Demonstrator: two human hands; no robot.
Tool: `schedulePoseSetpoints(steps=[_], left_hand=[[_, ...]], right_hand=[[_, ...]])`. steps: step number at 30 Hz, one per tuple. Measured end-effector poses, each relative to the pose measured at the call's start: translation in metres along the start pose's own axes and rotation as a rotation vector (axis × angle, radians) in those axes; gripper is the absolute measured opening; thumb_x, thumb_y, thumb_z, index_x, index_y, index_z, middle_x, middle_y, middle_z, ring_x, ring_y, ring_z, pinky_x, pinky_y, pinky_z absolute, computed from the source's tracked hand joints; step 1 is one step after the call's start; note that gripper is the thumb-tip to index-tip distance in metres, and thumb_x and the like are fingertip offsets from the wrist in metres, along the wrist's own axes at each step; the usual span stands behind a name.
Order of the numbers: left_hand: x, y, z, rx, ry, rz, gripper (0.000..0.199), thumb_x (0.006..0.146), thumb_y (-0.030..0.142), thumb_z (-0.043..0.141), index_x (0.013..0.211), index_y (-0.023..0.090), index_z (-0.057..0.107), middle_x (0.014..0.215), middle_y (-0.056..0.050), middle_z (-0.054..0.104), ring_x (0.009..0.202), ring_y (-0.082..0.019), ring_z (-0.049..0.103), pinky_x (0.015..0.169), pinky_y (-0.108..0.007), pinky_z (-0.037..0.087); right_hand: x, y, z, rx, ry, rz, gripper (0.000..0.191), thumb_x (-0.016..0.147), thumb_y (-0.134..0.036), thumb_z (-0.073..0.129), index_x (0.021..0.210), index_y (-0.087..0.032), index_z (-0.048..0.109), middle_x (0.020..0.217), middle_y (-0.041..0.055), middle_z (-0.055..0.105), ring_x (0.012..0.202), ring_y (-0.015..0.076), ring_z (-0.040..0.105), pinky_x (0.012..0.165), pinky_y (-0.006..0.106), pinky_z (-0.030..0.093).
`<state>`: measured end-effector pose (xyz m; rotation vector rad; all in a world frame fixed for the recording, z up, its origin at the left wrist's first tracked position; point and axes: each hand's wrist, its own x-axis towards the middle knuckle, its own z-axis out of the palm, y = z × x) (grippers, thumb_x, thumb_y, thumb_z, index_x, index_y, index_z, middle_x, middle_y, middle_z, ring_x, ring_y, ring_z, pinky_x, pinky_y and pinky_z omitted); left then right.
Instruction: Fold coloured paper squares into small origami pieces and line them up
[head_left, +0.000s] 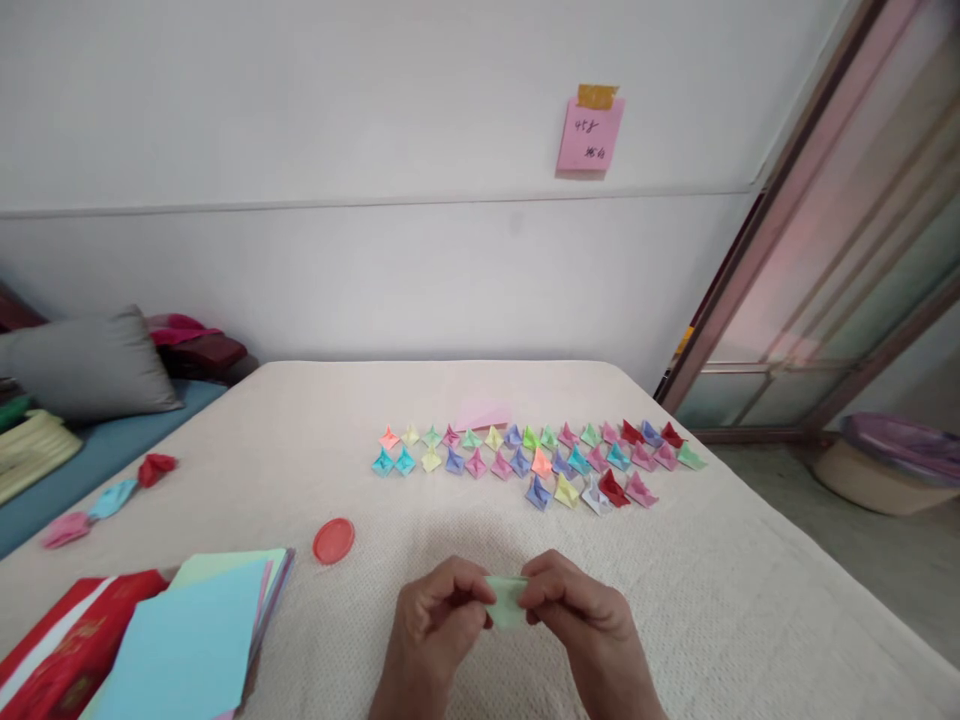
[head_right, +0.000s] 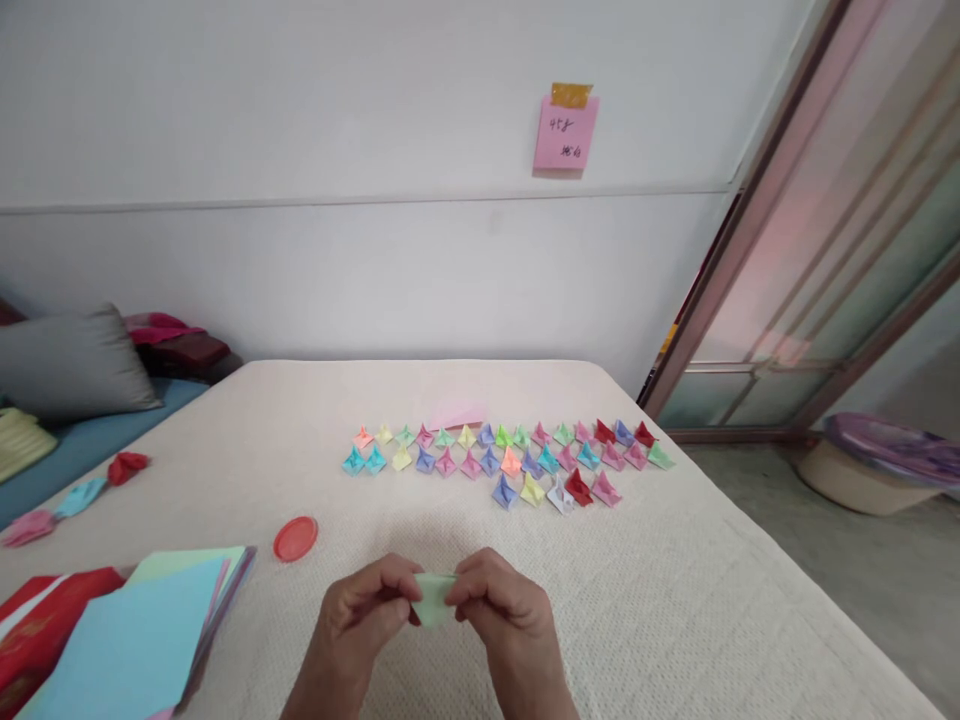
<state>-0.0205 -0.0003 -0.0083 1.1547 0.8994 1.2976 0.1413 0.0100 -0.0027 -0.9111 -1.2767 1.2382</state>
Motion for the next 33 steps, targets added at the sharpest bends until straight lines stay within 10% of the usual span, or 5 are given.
schedulePoseSetpoints(steps=[11,23,33], left_hand=[[-0.001,-0.002,0.008,0.111,0.088,0.016,0.021,0.077,0.026,0.066,0.066,0.019,0.049,0.066,0.003,0.053,0.061,-0.010,0.047,0.056,-0.021,0.035],[-0.002,0.004,0.009,0.030,0.063,-0.065,0.033,0.073,0.034,0.071,0.099,0.021,0.057,0.077,0.000,0.061,0.069,-0.014,0.055,0.063,-0.024,0.043],[0.004,0.004,0.003,0.100,-0.016,-0.146,0.025,0.077,0.040,0.065,0.078,0.017,0.074,0.068,-0.003,0.067,0.069,-0.017,0.058,0.068,-0.029,0.046]], right_hand=[[-0.003,0.003,0.004,-0.021,-0.036,0.067,0.015,0.077,-0.031,0.063,0.090,-0.024,0.059,0.076,-0.0008,0.057,0.068,0.0158,0.050,0.060,0.027,0.039],[0.000,0.006,0.003,-0.228,-0.009,0.047,0.021,0.079,-0.037,0.063,0.067,-0.020,0.063,0.056,-0.0034,0.051,0.055,0.0123,0.043,0.052,0.023,0.034],[-0.002,0.000,0.004,-0.302,-0.024,-0.039,0.019,0.084,-0.033,0.058,0.070,-0.022,0.064,0.065,-0.0011,0.063,0.063,0.0144,0.055,0.059,0.023,0.041]])
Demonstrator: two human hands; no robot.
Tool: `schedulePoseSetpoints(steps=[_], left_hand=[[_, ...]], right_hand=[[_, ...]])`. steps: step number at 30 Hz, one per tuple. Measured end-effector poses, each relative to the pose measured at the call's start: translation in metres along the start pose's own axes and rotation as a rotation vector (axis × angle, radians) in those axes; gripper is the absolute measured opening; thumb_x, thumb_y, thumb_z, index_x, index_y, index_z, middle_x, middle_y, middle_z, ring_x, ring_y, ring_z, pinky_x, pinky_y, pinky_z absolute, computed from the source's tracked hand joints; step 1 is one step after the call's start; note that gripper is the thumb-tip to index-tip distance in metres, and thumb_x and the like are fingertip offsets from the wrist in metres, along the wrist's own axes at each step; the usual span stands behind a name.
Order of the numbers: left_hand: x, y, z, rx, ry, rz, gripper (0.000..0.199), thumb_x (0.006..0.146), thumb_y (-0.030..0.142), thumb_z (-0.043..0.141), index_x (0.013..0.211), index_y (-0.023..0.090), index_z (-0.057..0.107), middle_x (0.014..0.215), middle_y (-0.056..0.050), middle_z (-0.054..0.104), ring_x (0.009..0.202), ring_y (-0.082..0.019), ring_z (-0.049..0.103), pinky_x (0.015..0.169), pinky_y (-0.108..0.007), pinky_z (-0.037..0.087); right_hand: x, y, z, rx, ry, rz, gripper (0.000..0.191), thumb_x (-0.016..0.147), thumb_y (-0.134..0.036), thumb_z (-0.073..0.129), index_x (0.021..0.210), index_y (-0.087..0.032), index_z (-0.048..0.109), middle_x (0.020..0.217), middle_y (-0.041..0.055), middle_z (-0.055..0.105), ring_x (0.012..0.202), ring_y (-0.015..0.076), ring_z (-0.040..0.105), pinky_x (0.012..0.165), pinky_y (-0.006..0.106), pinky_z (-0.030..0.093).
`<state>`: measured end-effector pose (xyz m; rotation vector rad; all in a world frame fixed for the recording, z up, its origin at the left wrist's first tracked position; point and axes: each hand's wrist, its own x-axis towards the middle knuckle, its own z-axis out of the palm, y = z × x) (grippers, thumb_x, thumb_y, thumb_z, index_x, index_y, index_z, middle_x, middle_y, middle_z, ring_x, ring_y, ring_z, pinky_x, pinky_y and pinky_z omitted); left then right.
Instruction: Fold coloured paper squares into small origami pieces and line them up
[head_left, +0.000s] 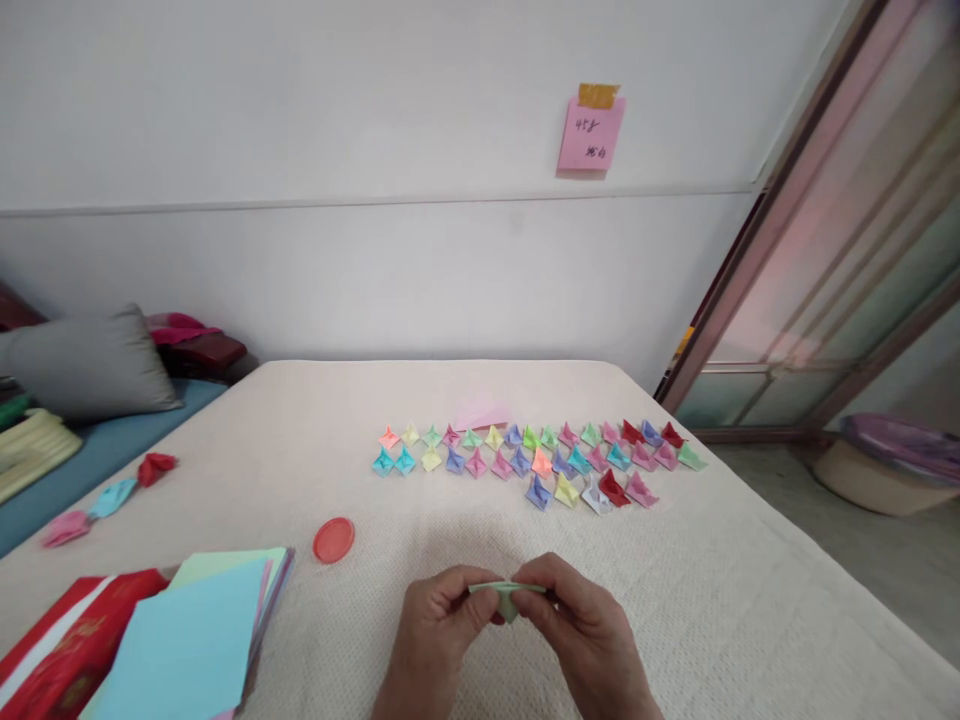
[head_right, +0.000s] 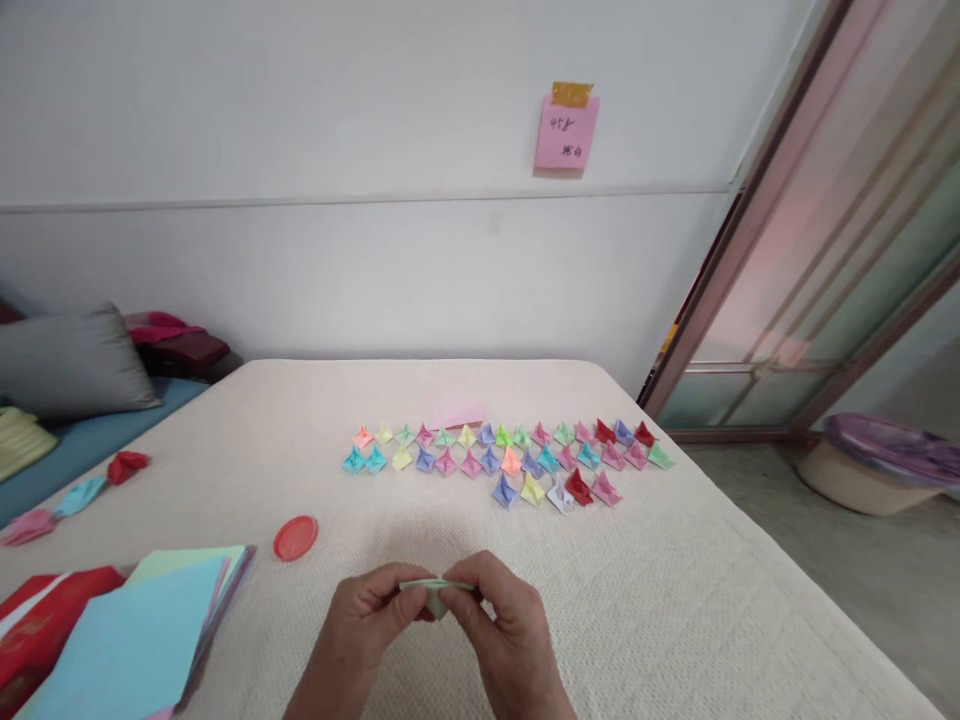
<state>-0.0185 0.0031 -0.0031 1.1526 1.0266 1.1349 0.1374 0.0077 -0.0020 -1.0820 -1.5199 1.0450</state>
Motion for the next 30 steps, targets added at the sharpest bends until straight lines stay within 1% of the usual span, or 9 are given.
schedulePoseSetpoints(steps=[2,5,7,11,15,18,23,27,30], left_hand=[[-0.0016,0.0002,0.0008,0.022,0.022,0.006,0.024,0.077,0.040,0.066,0.080,0.018,0.074,0.068,-0.003,0.067,0.069,-0.017,0.058,0.067,-0.028,0.046],[-0.0046,0.0019,0.0038,0.087,0.105,0.012,0.028,0.071,0.039,0.071,0.092,0.020,0.072,0.075,-0.003,0.068,0.070,-0.017,0.057,0.067,-0.026,0.045],[-0.0056,0.0026,0.0060,0.148,0.131,0.033,0.026,0.070,0.038,0.072,0.089,0.020,0.072,0.073,-0.002,0.067,0.067,-0.016,0.054,0.064,-0.025,0.043],[-0.0049,0.0022,0.0081,0.173,0.115,0.062,0.020,0.074,0.038,0.068,0.073,0.018,0.073,0.062,-0.001,0.062,0.062,-0.014,0.049,0.059,-0.023,0.039],[-0.0044,0.0019,0.0067,0.160,0.132,0.081,0.018,0.073,0.035,0.069,0.069,0.018,0.072,0.059,0.000,0.060,0.060,-0.013,0.047,0.058,-0.023,0.036],[-0.0040,0.0014,0.0049,0.119,0.129,0.059,0.019,0.072,0.036,0.070,0.067,0.018,0.071,0.056,0.001,0.057,0.057,-0.012,0.045,0.055,-0.022,0.034],[-0.0014,-0.0008,0.0017,-0.046,0.062,-0.010,0.017,0.068,0.033,0.073,0.064,0.016,0.070,0.054,0.002,0.059,0.054,-0.010,0.045,0.052,-0.022,0.033],[-0.0011,0.0011,0.0013,-0.063,0.046,-0.033,0.015,0.067,0.029,0.074,0.062,0.016,0.070,0.054,0.001,0.061,0.054,-0.011,0.048,0.053,-0.022,0.034],[-0.0020,0.0030,0.0027,-0.087,0.029,-0.045,0.014,0.066,0.028,0.075,0.062,0.016,0.070,0.055,0.000,0.063,0.055,-0.012,0.051,0.054,-0.022,0.036]], right_hand=[[0.0000,-0.0001,-0.0003,-0.009,0.014,0.006,0.018,0.084,-0.033,0.059,0.070,-0.022,0.064,0.064,-0.0015,0.062,0.062,0.0143,0.054,0.059,0.023,0.040],[0.0000,0.0006,-0.0008,-0.045,0.043,0.007,0.017,0.082,-0.034,0.061,0.071,-0.023,0.064,0.062,-0.0022,0.059,0.059,0.0139,0.051,0.056,0.023,0.039],[-0.0002,0.0009,-0.0006,-0.061,0.054,0.003,0.017,0.081,-0.035,0.062,0.070,-0.022,0.064,0.061,-0.0023,0.057,0.059,0.0139,0.049,0.055,0.024,0.038],[-0.0010,0.0003,0.0012,-0.037,0.044,0.003,0.018,0.082,-0.034,0.061,0.068,-0.022,0.064,0.061,-0.0016,0.057,0.060,0.0145,0.049,0.056,0.025,0.038],[-0.0011,0.0018,0.0012,-0.004,0.050,0.002,0.015,0.080,-0.033,0.063,0.069,-0.022,0.064,0.061,-0.0013,0.057,0.059,0.0147,0.050,0.055,0.025,0.039],[-0.0002,0.0045,-0.0007,0.032,0.047,0.017,0.011,0.076,-0.033,0.068,0.072,-0.023,0.067,0.060,-0.0024,0.056,0.057,0.0136,0.049,0.052,0.023,0.039],[0.0008,0.0047,-0.0015,0.129,0.027,0.083,0.009,0.071,-0.030,0.072,0.070,-0.022,0.070,0.055,-0.0024,0.059,0.053,0.0129,0.051,0.050,0.023,0.040],[-0.0004,0.0009,-0.0013,0.222,0.032,0.166,0.014,0.068,-0.033,0.074,0.065,-0.020,0.071,0.050,-0.0006,0.059,0.050,0.0132,0.051,0.048,0.024,0.039],[-0.0013,0.0001,-0.0023,0.289,0.019,0.209,0.019,0.066,-0.036,0.075,0.060,-0.018,0.070,0.047,0.0003,0.059,0.047,0.0123,0.048,0.046,0.024,0.036]])
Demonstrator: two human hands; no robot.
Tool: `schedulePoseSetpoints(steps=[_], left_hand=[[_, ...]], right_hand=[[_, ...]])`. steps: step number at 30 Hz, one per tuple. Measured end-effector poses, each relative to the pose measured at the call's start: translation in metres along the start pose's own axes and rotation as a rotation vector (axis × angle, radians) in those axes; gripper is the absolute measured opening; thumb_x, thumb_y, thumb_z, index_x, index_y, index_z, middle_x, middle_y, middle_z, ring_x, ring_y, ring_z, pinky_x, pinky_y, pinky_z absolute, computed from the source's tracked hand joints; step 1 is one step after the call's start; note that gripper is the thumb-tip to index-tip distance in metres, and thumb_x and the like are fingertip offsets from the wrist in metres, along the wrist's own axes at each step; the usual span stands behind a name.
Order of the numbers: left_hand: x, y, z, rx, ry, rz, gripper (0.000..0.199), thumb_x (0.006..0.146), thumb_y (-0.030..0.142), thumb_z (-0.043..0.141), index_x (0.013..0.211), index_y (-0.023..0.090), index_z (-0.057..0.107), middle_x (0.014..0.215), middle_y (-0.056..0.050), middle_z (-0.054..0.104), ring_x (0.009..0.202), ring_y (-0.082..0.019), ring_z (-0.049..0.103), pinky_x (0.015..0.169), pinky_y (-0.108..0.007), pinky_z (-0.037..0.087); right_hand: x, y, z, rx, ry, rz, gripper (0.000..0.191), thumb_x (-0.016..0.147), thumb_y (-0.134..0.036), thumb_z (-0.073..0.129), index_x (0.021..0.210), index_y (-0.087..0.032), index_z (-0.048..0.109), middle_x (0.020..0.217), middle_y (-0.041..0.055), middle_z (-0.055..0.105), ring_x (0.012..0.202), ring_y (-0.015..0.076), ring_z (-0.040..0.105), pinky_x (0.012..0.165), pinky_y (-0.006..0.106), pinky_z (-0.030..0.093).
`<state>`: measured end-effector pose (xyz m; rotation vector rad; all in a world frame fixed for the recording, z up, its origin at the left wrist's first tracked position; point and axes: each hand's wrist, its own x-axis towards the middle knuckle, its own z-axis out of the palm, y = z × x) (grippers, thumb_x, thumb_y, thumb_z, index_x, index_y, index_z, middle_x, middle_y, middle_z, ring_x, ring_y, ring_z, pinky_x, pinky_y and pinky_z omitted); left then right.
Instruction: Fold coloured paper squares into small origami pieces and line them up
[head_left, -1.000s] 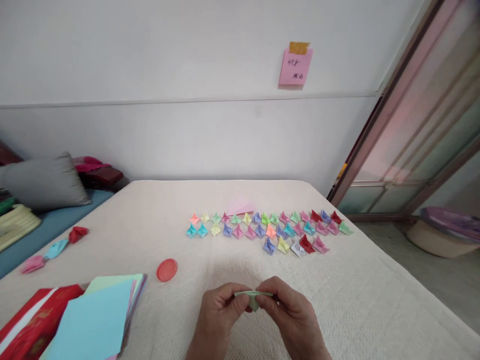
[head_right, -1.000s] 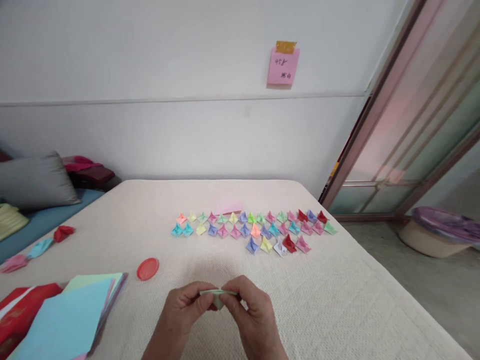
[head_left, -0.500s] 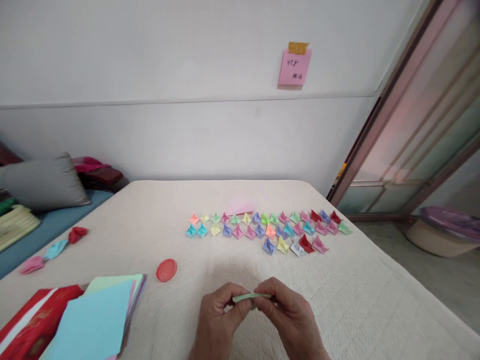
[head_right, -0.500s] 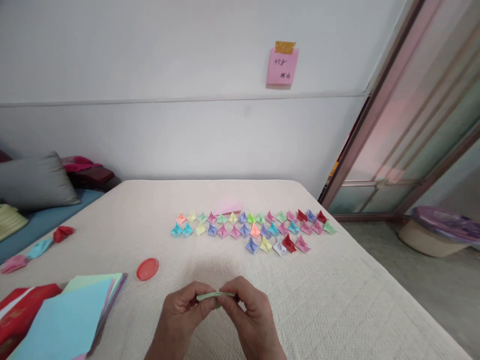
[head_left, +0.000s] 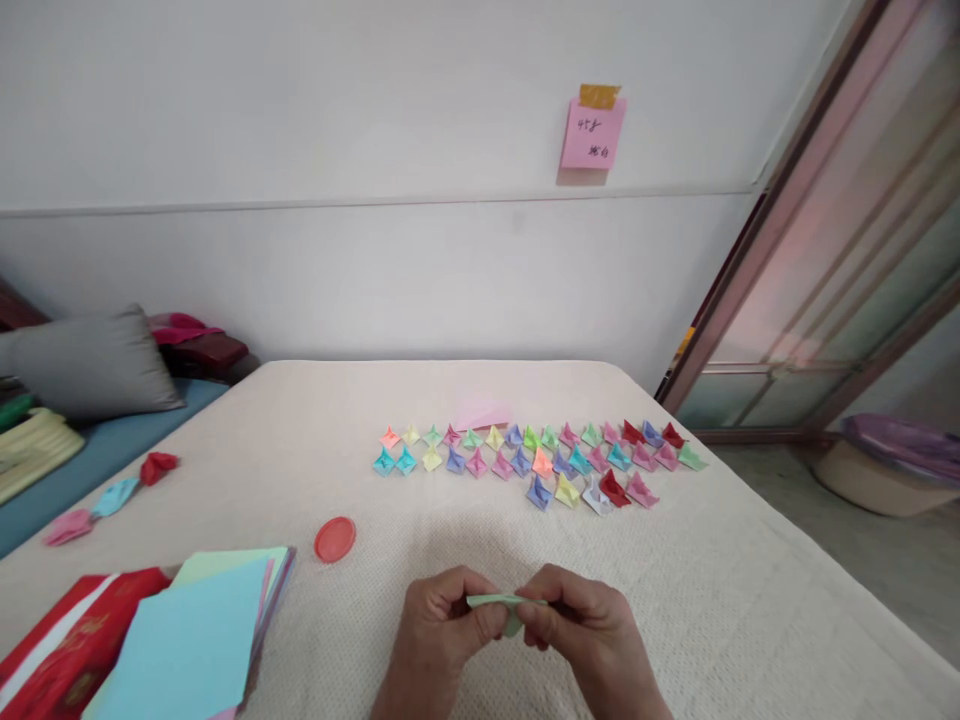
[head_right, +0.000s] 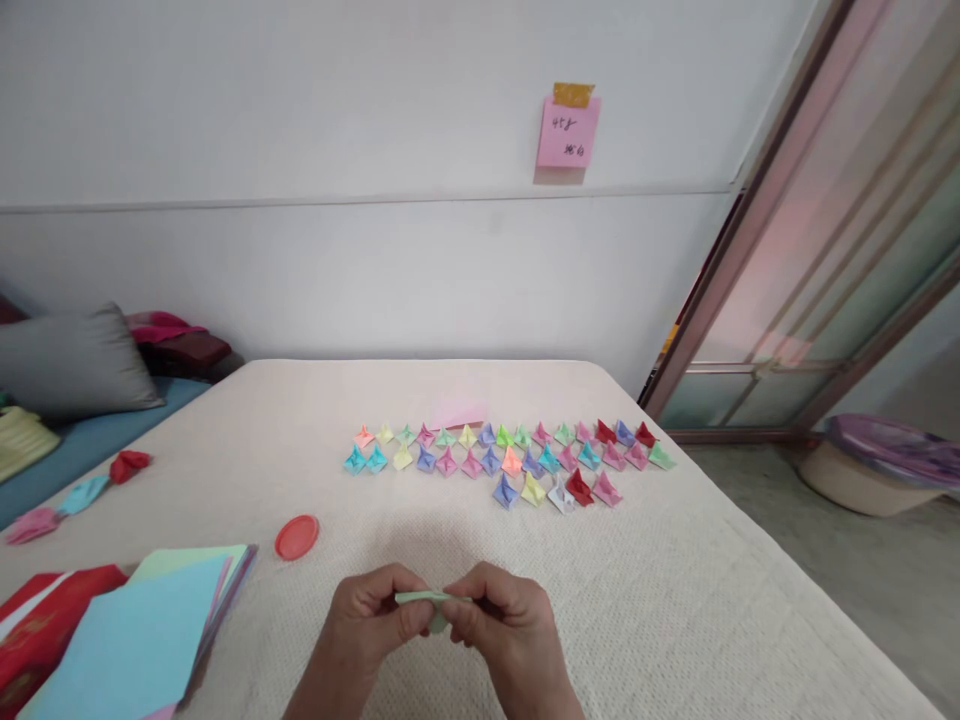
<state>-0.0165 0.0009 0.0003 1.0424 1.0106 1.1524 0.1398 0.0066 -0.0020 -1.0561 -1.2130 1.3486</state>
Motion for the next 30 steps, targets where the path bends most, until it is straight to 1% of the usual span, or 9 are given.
schedulePoseSetpoints(steps=[3,6,10,12,15,19,22,24,30], left_hand=[[0.000,0.000,0.001,-0.019,-0.016,-0.002,0.014,0.064,0.028,0.076,0.061,0.016,0.070,0.054,0.001,0.063,0.054,-0.012,0.051,0.053,-0.022,0.036],[0.000,-0.001,0.000,0.010,-0.005,0.004,0.014,0.064,0.027,0.075,0.059,0.016,0.069,0.053,0.001,0.062,0.053,-0.012,0.050,0.053,-0.022,0.036],[0.000,-0.001,0.000,0.076,0.001,0.022,0.015,0.067,0.027,0.073,0.059,0.016,0.068,0.052,0.001,0.059,0.053,-0.011,0.046,0.052,-0.022,0.033],[-0.001,-0.001,0.001,0.096,0.001,0.021,0.015,0.068,0.027,0.072,0.060,0.015,0.068,0.051,0.002,0.058,0.052,-0.010,0.044,0.052,-0.022,0.031],[-0.001,-0.001,0.001,0.065,-0.008,0.029,0.016,0.069,0.028,0.072,0.061,0.015,0.067,0.052,0.002,0.059,0.051,-0.010,0.045,0.051,-0.022,0.032],[0.000,-0.003,0.000,0.009,-0.014,0.023,0.018,0.072,0.033,0.070,0.068,0.016,0.070,0.058,-0.002,0.065,0.057,-0.013,0.054,0.057,-0.024,0.040],[0.000,-0.005,-0.001,0.020,0.010,0.018,0.022,0.072,0.038,0.070,0.067,0.016,0.071,0.058,-0.002,0.067,0.058,-0.015,0.057,0.059,-0.025,0.043],[-0.001,-0.006,-0.002,0.038,0.032,0.025,0.026,0.072,0.041,0.069,0.066,0.016,0.071,0.058,-0.003,0.066,0.058,-0.015,0.057,0.058,-0.026,0.043],[-0.001,-0.007,0.002,0.102,0.091,0.066,0.036,0.078,0.047,0.061,0.062,0.015,0.068,0.054,-0.002,0.063,0.057,-0.014,0.053,0.057,-0.024,0.039]], right_hand=[[0.001,0.001,0.000,0.072,-0.014,0.027,0.020,0.067,-0.034,0.075,0.057,-0.018,0.068,0.044,-0.0003,0.058,0.044,0.0109,0.045,0.045,0.023,0.034],[0.002,0.001,0.003,0.110,-0.033,0.034,0.020,0.068,-0.033,0.074,0.058,-0.018,0.066,0.046,-0.0011,0.058,0.045,0.0109,0.045,0.046,0.023,0.034],[0.003,-0.001,0.008,0.073,-0.086,-0.032,0.017,0.071,-0.033,0.072,0.063,-0.019,0.066,0.053,-0.0015,0.058,0.053,0.0124,0.050,0.051,0.024,0.038],[0.003,-0.003,0.009,0.027,-0.094,-0.066,0.017,0.071,-0.032,0.072,0.063,-0.019,0.066,0.054,-0.0017,0.057,0.054,0.0128,0.050,0.053,0.024,0.039],[0.002,-0.003,0.008,-0.018,-0.056,-0.073,0.018,0.073,-0.031,0.069,0.060,-0.019,0.063,0.052,-0.0022,0.055,0.053,0.0125,0.048,0.052,0.024,0.038],[0.002,-0.002,0.007,-0.062,-0.035,-0.071,0.021,0.076,-0.033,0.065,0.061,-0.019,0.061,0.053,-0.0016,0.054,0.052,0.0122,0.043,0.049,0.024,0.034],[0.001,-0.002,0.007,-0.086,-0.002,-0.071,0.022,0.075,-0.035,0.064,0.061,-0.019,0.060,0.053,-0.0024,0.051,0.052,0.0120,0.041,0.049,0.024,0.033],[0.001,-0.002,0.008,-0.092,0.009,-0.063,0.023,0.075,-0.036,0.064,0.060,-0.019,0.059,0.052,-0.0030,0.049,0.052,0.0119,0.039,0.049,0.024,0.031],[0.000,0.002,0.011,-0.035,0.017,-0.012,0.023,0.074,-0.035,0.065,0.059,-0.019,0.057,0.052,-0.0044,0.044,0.052,0.0114,0.035,0.049,0.024,0.028]])
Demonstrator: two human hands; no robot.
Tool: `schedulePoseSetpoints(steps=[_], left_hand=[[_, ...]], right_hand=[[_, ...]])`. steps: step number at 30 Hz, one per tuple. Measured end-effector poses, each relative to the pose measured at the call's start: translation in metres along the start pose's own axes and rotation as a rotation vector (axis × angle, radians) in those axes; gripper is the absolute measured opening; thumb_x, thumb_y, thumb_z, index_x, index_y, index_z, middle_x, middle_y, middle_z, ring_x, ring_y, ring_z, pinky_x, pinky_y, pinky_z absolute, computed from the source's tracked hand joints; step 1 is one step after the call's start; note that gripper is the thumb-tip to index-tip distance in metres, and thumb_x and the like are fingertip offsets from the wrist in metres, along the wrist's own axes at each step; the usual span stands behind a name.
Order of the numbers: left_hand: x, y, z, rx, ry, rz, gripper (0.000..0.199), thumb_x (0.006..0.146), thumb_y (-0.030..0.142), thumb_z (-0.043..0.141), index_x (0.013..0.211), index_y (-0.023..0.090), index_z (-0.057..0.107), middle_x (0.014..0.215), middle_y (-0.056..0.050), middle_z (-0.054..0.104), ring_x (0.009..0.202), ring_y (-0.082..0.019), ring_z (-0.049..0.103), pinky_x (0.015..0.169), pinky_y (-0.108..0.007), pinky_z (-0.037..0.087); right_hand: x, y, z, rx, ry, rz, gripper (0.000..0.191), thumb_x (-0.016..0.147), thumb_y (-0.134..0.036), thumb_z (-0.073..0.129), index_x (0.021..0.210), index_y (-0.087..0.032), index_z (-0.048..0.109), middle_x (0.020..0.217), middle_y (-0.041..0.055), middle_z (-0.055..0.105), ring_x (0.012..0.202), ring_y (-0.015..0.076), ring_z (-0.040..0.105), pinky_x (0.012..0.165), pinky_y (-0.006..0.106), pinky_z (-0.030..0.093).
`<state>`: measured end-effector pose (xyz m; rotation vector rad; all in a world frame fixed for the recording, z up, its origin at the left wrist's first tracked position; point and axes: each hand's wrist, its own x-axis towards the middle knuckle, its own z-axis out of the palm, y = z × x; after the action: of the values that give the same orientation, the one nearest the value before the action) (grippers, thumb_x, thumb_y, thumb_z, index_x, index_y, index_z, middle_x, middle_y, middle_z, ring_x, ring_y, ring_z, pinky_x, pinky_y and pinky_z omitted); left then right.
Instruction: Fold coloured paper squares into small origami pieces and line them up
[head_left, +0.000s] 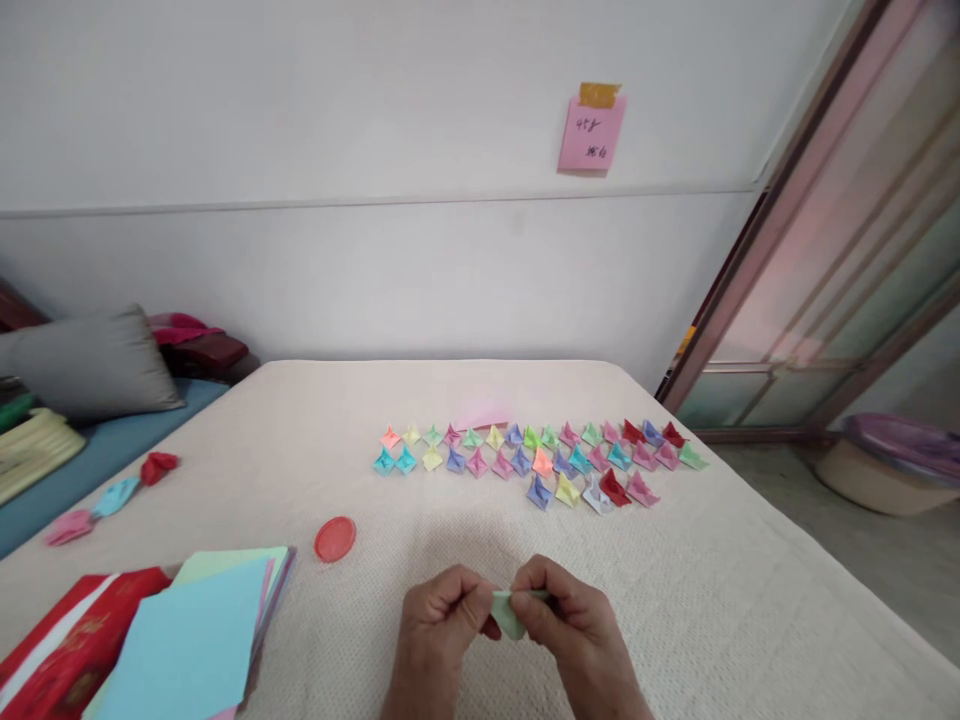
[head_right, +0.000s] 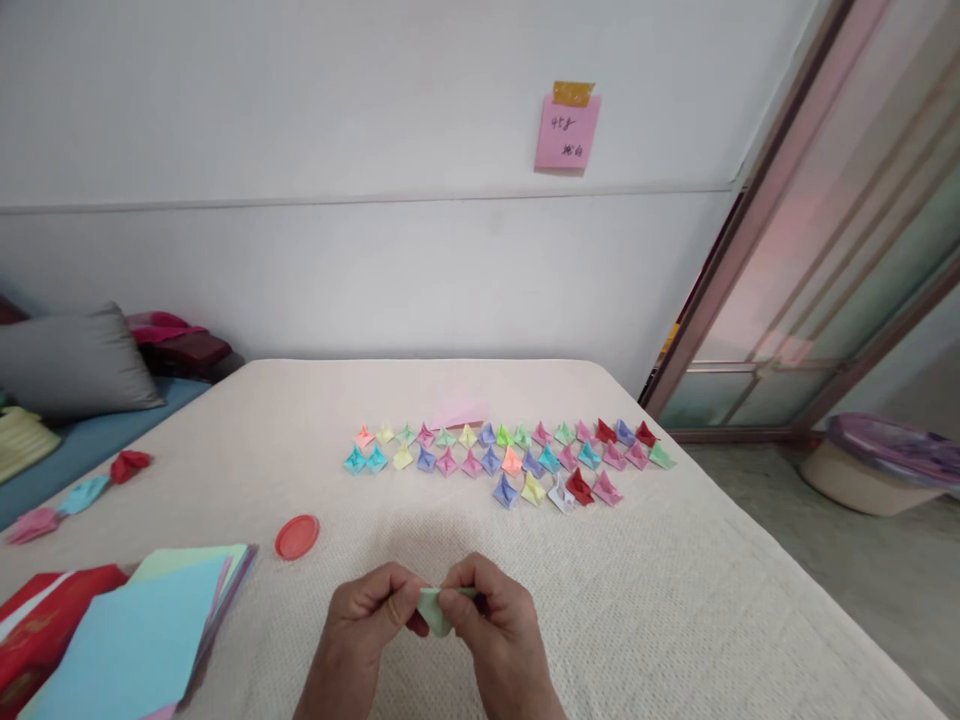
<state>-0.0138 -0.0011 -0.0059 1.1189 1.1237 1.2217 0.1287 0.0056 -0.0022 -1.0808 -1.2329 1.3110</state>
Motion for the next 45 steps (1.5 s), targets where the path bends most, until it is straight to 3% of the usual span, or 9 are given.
schedulePoseSetpoints(steps=[7,12,14,19,24,30,38,41,45], left_hand=[[0.003,-0.008,0.015,-0.181,-0.063,-0.117,0.029,0.062,0.038,0.077,0.061,0.016,0.058,0.049,0.005,0.051,0.048,-0.008,0.039,0.048,-0.021,0.027],[0.004,-0.008,0.014,-0.194,-0.037,-0.101,0.027,0.063,0.036,0.076,0.066,0.015,0.059,0.052,0.004,0.055,0.049,-0.009,0.044,0.049,-0.021,0.030],[0.003,-0.007,0.013,-0.130,0.013,-0.058,0.026,0.066,0.036,0.073,0.072,0.016,0.058,0.055,0.004,0.055,0.052,-0.009,0.045,0.051,-0.021,0.031],[-0.002,-0.005,0.011,0.170,0.119,0.020,0.024,0.073,0.030,0.067,0.091,0.019,0.055,0.059,0.005,0.057,0.056,-0.011,0.047,0.055,-0.022,0.035],[-0.003,-0.004,0.008,0.276,0.048,0.070,0.028,0.076,0.025,0.063,0.101,0.020,0.052,0.063,0.004,0.061,0.057,-0.012,0.051,0.058,-0.023,0.039],[-0.001,-0.004,0.002,0.285,-0.023,0.149,0.038,0.075,0.017,0.058,0.113,0.021,0.051,0.061,0.006,0.055,0.057,-0.012,0.048,0.058,-0.022,0.040],[0.003,-0.005,0.000,0.482,-0.118,0.141,0.043,0.073,0.008,0.054,0.112,0.023,0.056,0.061,0.007,0.048,0.056,-0.011,0.048,0.058,-0.022,0.040],[0.003,0.003,-0.001,0.366,-0.156,0.085,0.029,0.073,0.012,0.060,0.100,0.021,0.061,0.058,0.007,0.043,0.055,-0.010,0.042,0.055,-0.021,0.035],[0.003,0.013,-0.004,-0.085,-0.293,-0.072,0.020,0.078,0.031,0.063,0.093,0.018,0.063,0.061,0.004,0.047,0.055,-0.010,0.042,0.053,-0.022,0.034]], right_hand=[[0.002,0.006,0.000,0.016,0.050,-0.021,0.021,0.073,-0.031,0.066,0.059,-0.019,0.056,0.049,-0.0057,0.044,0.049,0.0103,0.035,0.048,0.023,0.029],[0.003,0.005,0.000,0.003,0.009,0.015,0.014,0.075,-0.031,0.065,0.070,-0.019,0.061,0.055,-0.0040,0.050,0.051,0.0116,0.043,0.049,0.024,0.035],[0.003,0.005,0.000,-0.035,0.031,-0.042,0.009,0.077,-0.029,0.062,0.079,-0.021,0.060,0.061,-0.0037,0.052,0.055,0.0126,0.046,0.052,0.024,0.038],[0.002,0.009,-0.001,-0.240,0.024,-0.233,0.004,0.080,-0.019,0.056,0.079,-0.024,0.055,0.074,-0.0033,0.054,0.063,0.0124,0.047,0.059,0.023,0.038],[0.001,0.005,-0.006,-0.293,-0.033,-0.185,0.010,0.079,-0.015,0.053,0.082,-0.025,0.054,0.074,-0.0043,0.053,0.062,0.0127,0.046,0.058,0.023,0.038],[0.004,-0.006,-0.010,-0.334,-0.080,-0.277,0.010,0.078,-0.015,0.055,0.073,-0.023,0.054,0.087,-0.0009,0.059,0.075,0.0144,0.052,0.067,0.024,0.040],[0.004,-0.011,-0.010,-0.419,-0.138,-0.141,0.013,0.074,-0.012,0.058,0.064,-0.021,0.058,0.092,0.0019,0.057,0.085,0.0173,0.055,0.073,0.027,0.040],[0.006,-0.008,-0.012,-0.358,-0.123,-0.119,0.014,0.073,-0.013,0.060,0.061,-0.020,0.063,0.079,0.0001,0.051,0.071,0.0143,0.051,0.062,0.026,0.036],[0.007,-0.001,-0.015,-0.053,-0.176,0.056,0.015,0.071,-0.020,0.066,0.057,-0.018,0.061,0.064,-0.0033,0.046,0.053,0.0087,0.039,0.047,0.024,0.027]])
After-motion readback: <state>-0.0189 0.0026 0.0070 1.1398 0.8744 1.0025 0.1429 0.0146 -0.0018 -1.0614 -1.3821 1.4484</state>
